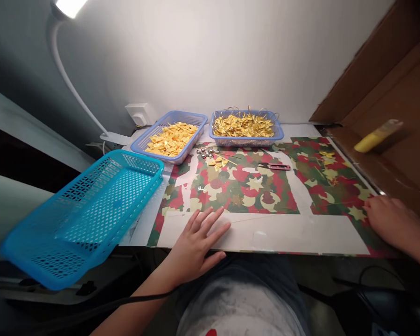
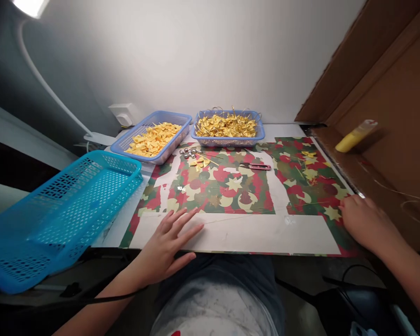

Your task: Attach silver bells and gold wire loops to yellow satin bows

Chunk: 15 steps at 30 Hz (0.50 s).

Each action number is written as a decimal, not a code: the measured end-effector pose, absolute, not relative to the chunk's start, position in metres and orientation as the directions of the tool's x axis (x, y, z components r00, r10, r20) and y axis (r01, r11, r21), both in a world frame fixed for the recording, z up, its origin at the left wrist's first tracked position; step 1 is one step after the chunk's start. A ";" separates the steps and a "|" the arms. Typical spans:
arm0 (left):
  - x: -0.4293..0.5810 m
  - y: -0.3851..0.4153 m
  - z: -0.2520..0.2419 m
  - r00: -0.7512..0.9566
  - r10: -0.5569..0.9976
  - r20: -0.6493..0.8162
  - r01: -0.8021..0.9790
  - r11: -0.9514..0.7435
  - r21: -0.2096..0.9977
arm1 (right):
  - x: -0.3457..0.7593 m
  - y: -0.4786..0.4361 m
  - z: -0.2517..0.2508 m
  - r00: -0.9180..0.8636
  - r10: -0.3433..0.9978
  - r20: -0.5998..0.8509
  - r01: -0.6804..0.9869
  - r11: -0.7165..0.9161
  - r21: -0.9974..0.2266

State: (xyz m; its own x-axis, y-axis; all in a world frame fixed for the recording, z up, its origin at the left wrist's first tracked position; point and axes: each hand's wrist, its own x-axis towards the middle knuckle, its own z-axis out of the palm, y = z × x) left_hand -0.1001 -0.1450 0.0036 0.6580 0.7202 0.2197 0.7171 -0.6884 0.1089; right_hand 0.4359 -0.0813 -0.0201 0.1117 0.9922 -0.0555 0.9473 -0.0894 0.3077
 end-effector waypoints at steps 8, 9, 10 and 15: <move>-0.107 -0.148 0.004 0.599 0.787 0.147 0.771 -0.616 0.162 | 0.430 -0.084 -0.014 0.120 0.988 -0.096 0.961 -0.092 0.261; -0.114 -0.153 0.004 0.580 0.801 0.151 0.786 -0.598 0.157 | 0.431 -0.084 -0.015 0.119 0.989 -0.088 0.963 -0.094 0.252; -0.121 -0.157 0.005 0.564 0.810 0.162 0.797 -0.585 0.149 | 0.432 -0.084 -0.016 0.123 0.989 -0.080 0.965 -0.101 0.242; -0.117 -0.164 0.006 0.556 0.807 0.197 0.800 -0.584 0.135 | 0.433 -0.085 -0.020 0.058 0.997 -0.045 0.973 -0.046 0.228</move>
